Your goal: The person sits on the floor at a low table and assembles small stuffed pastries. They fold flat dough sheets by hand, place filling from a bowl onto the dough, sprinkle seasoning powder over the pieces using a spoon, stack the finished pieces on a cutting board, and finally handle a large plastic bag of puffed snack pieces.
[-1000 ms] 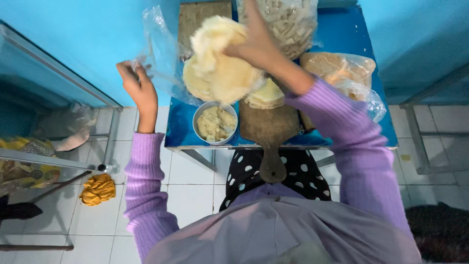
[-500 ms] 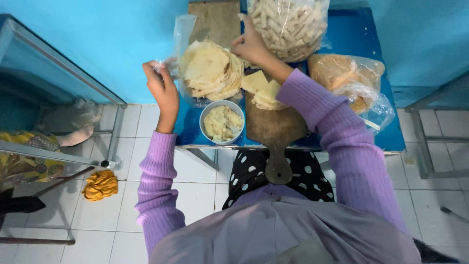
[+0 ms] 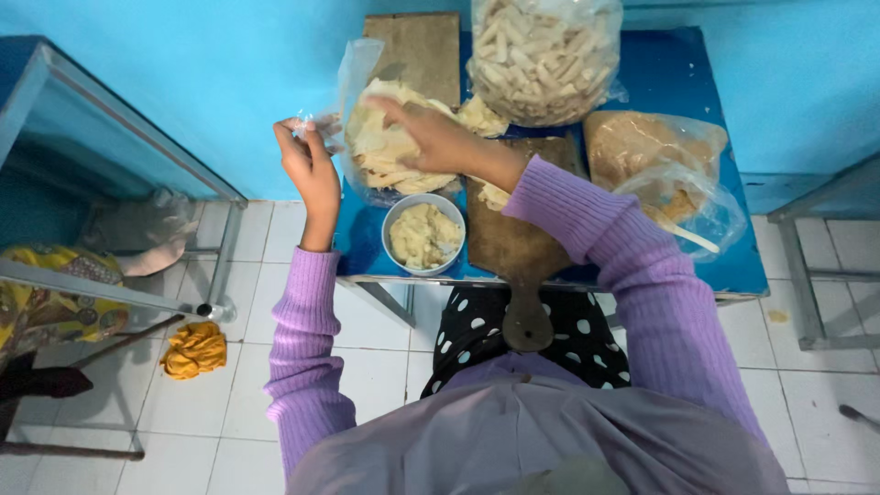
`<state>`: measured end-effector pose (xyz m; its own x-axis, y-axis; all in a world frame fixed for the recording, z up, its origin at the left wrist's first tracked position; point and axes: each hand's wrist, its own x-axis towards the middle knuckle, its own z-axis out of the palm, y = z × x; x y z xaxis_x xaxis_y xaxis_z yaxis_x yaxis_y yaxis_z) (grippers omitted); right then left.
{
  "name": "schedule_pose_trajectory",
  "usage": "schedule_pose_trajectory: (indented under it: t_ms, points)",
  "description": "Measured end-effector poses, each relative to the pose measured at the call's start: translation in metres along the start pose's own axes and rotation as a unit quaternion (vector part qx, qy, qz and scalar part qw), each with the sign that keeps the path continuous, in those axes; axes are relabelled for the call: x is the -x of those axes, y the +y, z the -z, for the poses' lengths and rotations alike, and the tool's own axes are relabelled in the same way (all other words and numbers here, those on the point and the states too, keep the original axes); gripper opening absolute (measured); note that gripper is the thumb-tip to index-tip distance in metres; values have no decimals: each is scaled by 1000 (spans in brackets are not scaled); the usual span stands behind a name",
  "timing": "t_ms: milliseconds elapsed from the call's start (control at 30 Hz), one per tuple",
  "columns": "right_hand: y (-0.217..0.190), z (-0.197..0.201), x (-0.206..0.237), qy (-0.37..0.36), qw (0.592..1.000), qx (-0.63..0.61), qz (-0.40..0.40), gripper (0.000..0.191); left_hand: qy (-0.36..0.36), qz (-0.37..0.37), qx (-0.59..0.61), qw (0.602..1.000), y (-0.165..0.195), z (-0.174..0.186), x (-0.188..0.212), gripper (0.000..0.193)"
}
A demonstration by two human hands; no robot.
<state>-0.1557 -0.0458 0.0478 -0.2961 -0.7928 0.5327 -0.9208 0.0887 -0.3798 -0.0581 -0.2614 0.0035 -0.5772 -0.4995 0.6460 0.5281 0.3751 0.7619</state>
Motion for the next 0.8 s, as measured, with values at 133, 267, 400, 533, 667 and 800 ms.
schedule_pose_trajectory:
  t_ms: [133,267,400,533,667,800]
  points:
    - [-22,-10,-9,-75,993,73,60,132,-12,18,65,998,-2,8,1,13]
    - [-19,-17,-16,-159,984,63,-43,129,-10,26,70,997,-2,14,0,13]
    - [2,-17,-23,-162,986,46,-17,118,-9,34,66,997,-4,16,-1,12]
    - [19,-12,-35,-200,977,39,-61,107,-13,30,69,997,-4,18,-2,12]
    - [14,-7,-39,-198,979,44,-34,110,-17,41,95,995,-1,17,-1,12]
    - [-2,0,-32,-204,972,114,12,118,-21,34,100,994,0,17,0,12]
